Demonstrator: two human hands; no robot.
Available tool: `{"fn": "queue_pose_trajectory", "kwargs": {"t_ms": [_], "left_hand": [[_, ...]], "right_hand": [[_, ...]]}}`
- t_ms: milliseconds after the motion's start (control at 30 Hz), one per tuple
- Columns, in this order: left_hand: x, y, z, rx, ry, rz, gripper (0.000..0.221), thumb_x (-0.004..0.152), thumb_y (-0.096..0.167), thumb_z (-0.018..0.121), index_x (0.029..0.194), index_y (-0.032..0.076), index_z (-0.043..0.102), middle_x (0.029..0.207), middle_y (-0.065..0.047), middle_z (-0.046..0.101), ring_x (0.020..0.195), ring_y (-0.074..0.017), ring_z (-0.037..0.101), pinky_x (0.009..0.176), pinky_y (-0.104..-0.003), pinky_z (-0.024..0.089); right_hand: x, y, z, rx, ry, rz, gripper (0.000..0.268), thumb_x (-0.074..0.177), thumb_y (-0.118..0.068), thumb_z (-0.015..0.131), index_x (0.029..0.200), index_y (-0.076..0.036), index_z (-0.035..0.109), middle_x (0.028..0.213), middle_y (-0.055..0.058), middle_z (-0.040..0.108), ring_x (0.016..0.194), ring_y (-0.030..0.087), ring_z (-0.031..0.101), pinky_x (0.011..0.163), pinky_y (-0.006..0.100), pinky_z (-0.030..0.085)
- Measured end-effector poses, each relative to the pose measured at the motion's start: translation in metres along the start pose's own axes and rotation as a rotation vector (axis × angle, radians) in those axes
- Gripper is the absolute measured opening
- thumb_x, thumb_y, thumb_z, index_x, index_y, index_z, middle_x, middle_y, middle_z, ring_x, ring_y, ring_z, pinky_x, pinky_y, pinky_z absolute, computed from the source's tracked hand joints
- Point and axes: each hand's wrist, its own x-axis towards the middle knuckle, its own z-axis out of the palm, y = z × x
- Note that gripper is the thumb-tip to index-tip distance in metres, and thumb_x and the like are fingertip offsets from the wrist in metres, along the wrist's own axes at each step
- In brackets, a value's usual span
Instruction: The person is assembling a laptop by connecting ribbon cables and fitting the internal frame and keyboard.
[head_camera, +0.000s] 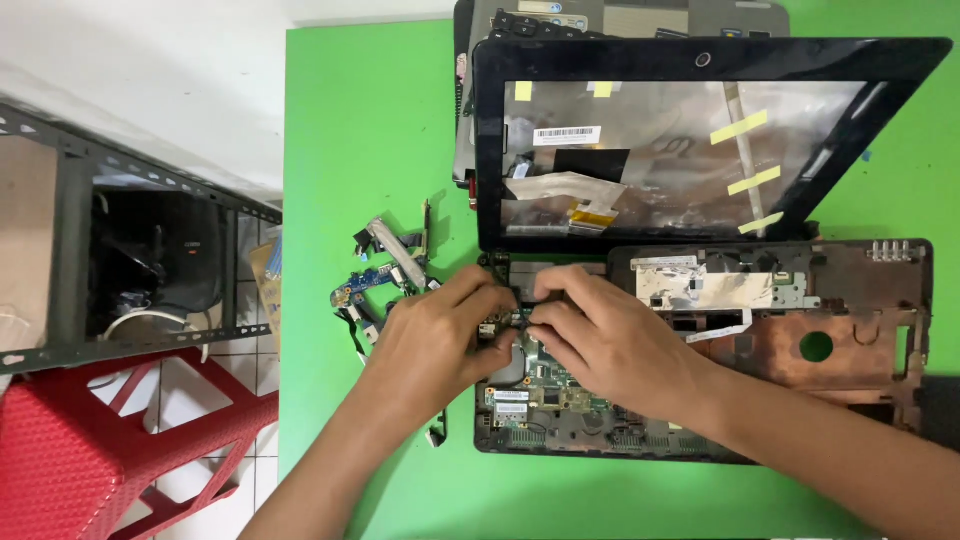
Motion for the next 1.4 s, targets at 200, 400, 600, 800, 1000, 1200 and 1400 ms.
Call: {"fn": "queue_pose_trajectory", "kwargs": {"t_ms": [200, 400, 600, 800, 1000, 1200, 1400], "left_hand": [[0.001, 0.001, -0.001, 0.069, -0.007, 0.032, 0.016, 0.079, 0.021, 0.076, 0.093, 0.014, 0.073, 0.086, 0.0, 0.067, 0.059, -0.0266, 0.067, 0.054, -0.037, 0.054], [0.002, 0.0, -0.002, 0.037, -0.029, 0.03, 0.009, 0.079, 0.018, 0.077, 0.087, 0.015, 0.073, 0.082, 0.003, 0.067, 0.056, -0.0237, 0.068, 0.052, -0.034, 0.054], [0.003, -0.001, -0.001, 0.006, -0.022, 0.012, 0.014, 0.078, 0.018, 0.076, 0.091, 0.015, 0.073, 0.086, 0.003, 0.068, 0.054, -0.023, 0.066, 0.052, -0.034, 0.054], [0.007, 0.001, -0.002, -0.017, 0.001, 0.026, 0.013, 0.077, 0.015, 0.076, 0.09, 0.013, 0.075, 0.084, 0.003, 0.068, 0.05, -0.0175, 0.065, 0.049, -0.031, 0.053], [0.005, -0.001, -0.001, -0.037, -0.023, 0.002, 0.014, 0.076, 0.016, 0.077, 0.089, 0.014, 0.076, 0.084, 0.002, 0.069, 0.048, -0.0196, 0.065, 0.049, -0.032, 0.052], [0.004, -0.007, 0.003, -0.086, -0.034, -0.002, 0.016, 0.074, 0.018, 0.078, 0.088, 0.013, 0.073, 0.084, 0.0, 0.069, 0.05, -0.0214, 0.065, 0.051, -0.035, 0.053], [0.007, -0.008, -0.012, -0.227, -0.112, 0.039, 0.021, 0.074, 0.01, 0.079, 0.095, 0.007, 0.073, 0.086, -0.006, 0.069, 0.052, -0.0223, 0.07, 0.056, -0.035, 0.056]], "right_hand": [[-0.005, 0.004, 0.002, 0.009, -0.006, 0.013, 0.007, 0.095, -0.005, 0.068, 0.093, 0.002, 0.067, 0.109, 0.013, 0.058, 0.069, 0.021, 0.066, 0.067, 0.033, 0.06], [-0.01, 0.007, 0.007, 0.024, -0.006, 0.028, 0.012, 0.094, -0.007, 0.069, 0.097, 0.005, 0.067, 0.115, 0.016, 0.059, 0.077, 0.024, 0.072, 0.073, 0.036, 0.062], [-0.007, 0.007, 0.006, 0.02, -0.015, 0.033, 0.011, 0.094, -0.007, 0.068, 0.098, 0.003, 0.067, 0.111, 0.013, 0.058, 0.071, 0.024, 0.07, 0.069, 0.036, 0.062], [-0.003, 0.006, 0.007, -0.005, -0.016, 0.023, 0.01, 0.093, -0.006, 0.067, 0.097, 0.003, 0.067, 0.111, 0.014, 0.058, 0.07, 0.024, 0.069, 0.066, 0.037, 0.061], [-0.003, 0.006, 0.006, 0.014, -0.032, 0.043, 0.01, 0.094, -0.007, 0.064, 0.097, 0.002, 0.068, 0.113, 0.013, 0.059, 0.067, 0.022, 0.067, 0.064, 0.035, 0.059], [-0.002, 0.002, 0.004, 0.027, -0.014, 0.03, 0.009, 0.094, -0.005, 0.065, 0.097, 0.003, 0.067, 0.112, 0.012, 0.059, 0.07, 0.022, 0.069, 0.062, 0.032, 0.058], [-0.007, 0.004, 0.002, 0.094, 0.019, 0.075, 0.01, 0.094, -0.004, 0.067, 0.101, -0.002, 0.06, 0.11, 0.01, 0.055, 0.069, 0.029, 0.069, 0.063, 0.037, 0.061]]}}
